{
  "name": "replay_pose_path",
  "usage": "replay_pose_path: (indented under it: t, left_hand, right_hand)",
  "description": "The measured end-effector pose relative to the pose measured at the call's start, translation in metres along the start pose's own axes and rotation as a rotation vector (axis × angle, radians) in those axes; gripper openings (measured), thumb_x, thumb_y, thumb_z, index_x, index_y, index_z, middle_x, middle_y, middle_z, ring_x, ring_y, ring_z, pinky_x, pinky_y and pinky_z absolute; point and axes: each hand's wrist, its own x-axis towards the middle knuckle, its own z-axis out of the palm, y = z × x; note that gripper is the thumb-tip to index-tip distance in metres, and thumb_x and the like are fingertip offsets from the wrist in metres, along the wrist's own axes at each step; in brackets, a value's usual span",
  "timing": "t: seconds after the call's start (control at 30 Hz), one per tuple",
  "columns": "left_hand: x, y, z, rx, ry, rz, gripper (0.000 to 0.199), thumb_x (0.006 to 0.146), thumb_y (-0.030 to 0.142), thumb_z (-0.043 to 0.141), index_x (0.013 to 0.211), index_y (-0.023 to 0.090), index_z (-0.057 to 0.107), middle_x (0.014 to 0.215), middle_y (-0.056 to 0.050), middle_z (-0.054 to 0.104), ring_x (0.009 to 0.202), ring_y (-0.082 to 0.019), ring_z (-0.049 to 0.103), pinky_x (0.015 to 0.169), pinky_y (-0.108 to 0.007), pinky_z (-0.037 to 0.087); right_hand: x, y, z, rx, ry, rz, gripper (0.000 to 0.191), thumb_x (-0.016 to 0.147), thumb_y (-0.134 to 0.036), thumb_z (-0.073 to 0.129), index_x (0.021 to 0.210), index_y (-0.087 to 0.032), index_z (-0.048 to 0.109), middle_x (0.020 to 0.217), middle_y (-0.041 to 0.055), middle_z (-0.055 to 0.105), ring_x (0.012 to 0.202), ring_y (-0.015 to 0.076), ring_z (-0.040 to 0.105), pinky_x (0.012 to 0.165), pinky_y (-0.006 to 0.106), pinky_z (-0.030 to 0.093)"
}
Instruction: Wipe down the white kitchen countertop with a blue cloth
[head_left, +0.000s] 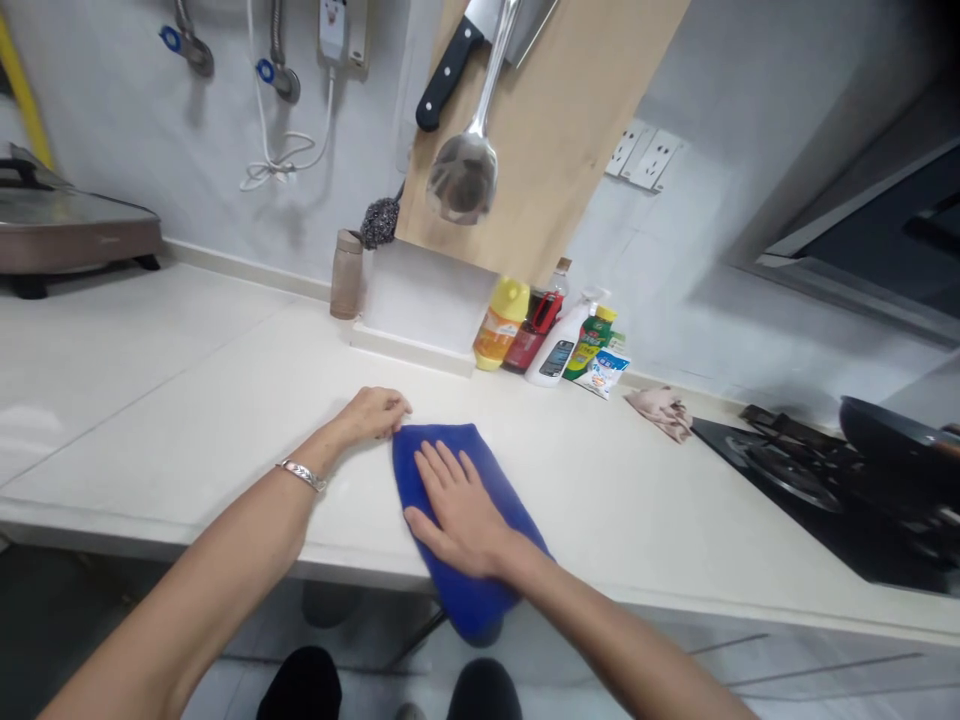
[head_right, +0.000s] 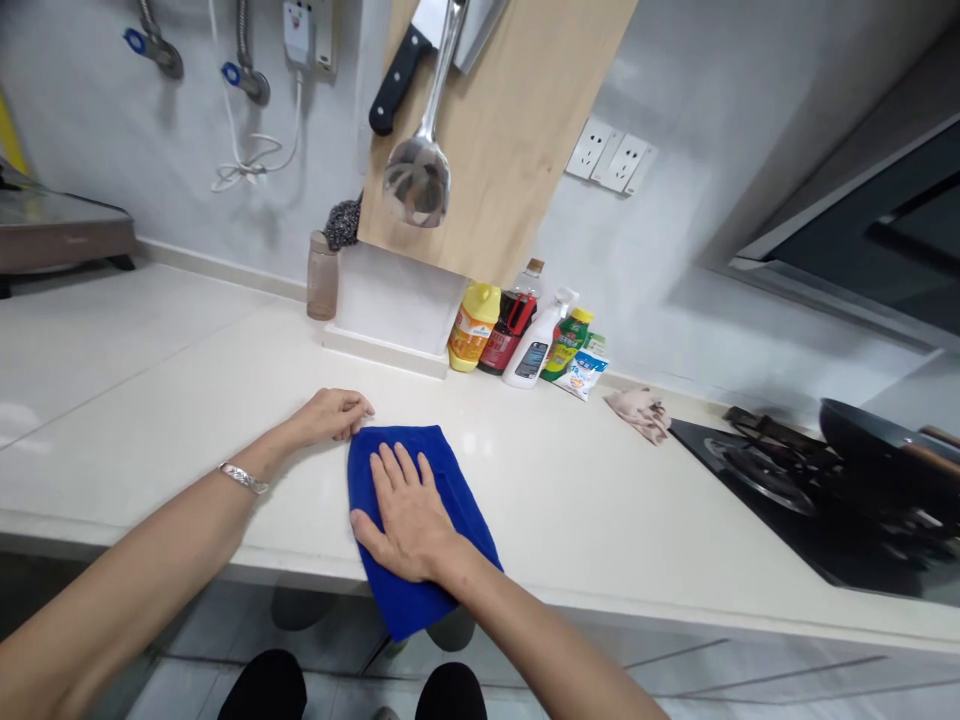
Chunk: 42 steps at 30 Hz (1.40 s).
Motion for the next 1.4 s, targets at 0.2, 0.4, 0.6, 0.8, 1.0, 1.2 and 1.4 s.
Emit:
replay_pose_path:
  t: [0.2,0.4,0.6,0.8,1.0,1.2,1.4]
  left_hand:
    - [-0.004,-0.006,-0.007,0.069,0.053,0.033,0.034,0.083,0.031,0.044,0.097,0.017,0.071,0.066,-0.002,0.068,0.052,-0.012,0.055,0.055,-0.023,0.041]
    - [-0.003,-0.008,-0.005,0.107,0.054,-0.007,0.022,0.072,0.019,0.055,0.083,0.019,0.075,0.071,-0.004,0.072,0.074,-0.018,0.061,0.066,-0.025,0.04]
    - [-0.005,-0.01,-0.015,-0.069,-0.083,-0.047,0.025,0.077,0.025,0.054,0.089,0.015,0.074,0.076,-0.007,0.074,0.069,-0.016,0.063,0.064,-0.024,0.046]
    - [-0.012,-0.017,-0.047,-0.205,-0.145,-0.13,0.03,0.078,0.033,0.058,0.094,0.011,0.071,0.084,-0.012,0.074,0.059,-0.016,0.063,0.054,-0.024,0.048]
    - [-0.041,-0.065,-0.099,-0.249,0.089,-0.226,0.037,0.079,0.033,0.059,0.107,0.011,0.07,0.082,-0.01,0.074,0.043,-0.007,0.044,0.042,-0.022,0.031]
    - [-0.057,-0.095,-0.122,-0.423,0.394,-0.261,0.044,0.079,0.034,0.056,0.116,0.013,0.067,0.097,-0.011,0.071,0.046,-0.004,0.039,0.043,-0.02,0.029]
    - [-0.05,-0.092,-0.119,-0.482,0.407,-0.232,0.042,0.076,0.031,0.056,0.113,0.014,0.069,0.089,-0.008,0.07,0.047,-0.005,0.04,0.041,-0.018,0.026]
  right_hand:
    - [-0.055,-0.001,0.001,-0.087,0.039,-0.059,0.068,0.099,-0.045,0.036,0.155,-0.01,0.019,0.161,0.0131,0.014,0.149,0.0288,0.008,0.12,0.056,0.017]
    - [-0.092,0.001,0.028,-0.291,0.204,-0.187,0.07,0.094,-0.025,0.049,0.155,-0.012,0.018,0.158,0.0141,0.023,0.147,0.032,0.017,0.116,0.058,0.029]
    - [-0.083,-0.013,0.058,-0.393,0.368,-0.13,0.073,0.09,-0.016,0.051,0.155,-0.009,0.018,0.155,0.0176,0.029,0.145,0.036,0.023,0.11,0.062,0.034]
    - [-0.054,-0.052,0.066,-0.334,0.343,-0.079,0.066,0.094,-0.02,0.048,0.154,-0.008,0.023,0.157,0.0161,0.022,0.146,0.0374,0.018,0.111,0.063,0.033]
    - [-0.012,-0.09,0.059,-0.182,0.209,-0.128,0.062,0.096,-0.032,0.05,0.149,-0.003,0.035,0.157,0.0216,0.018,0.144,0.0432,0.011,0.113,0.071,0.024]
    - [0.033,-0.128,0.044,-0.117,0.119,-0.218,0.07,0.096,-0.041,0.05,0.148,0.001,0.033,0.156,0.0248,0.016,0.143,0.0466,0.005,0.112,0.074,0.018]
    - [0.073,-0.167,0.034,-0.09,0.072,-0.309,0.073,0.098,-0.044,0.045,0.148,0.006,0.028,0.156,0.0293,0.016,0.143,0.0497,0.007,0.111,0.073,0.018]
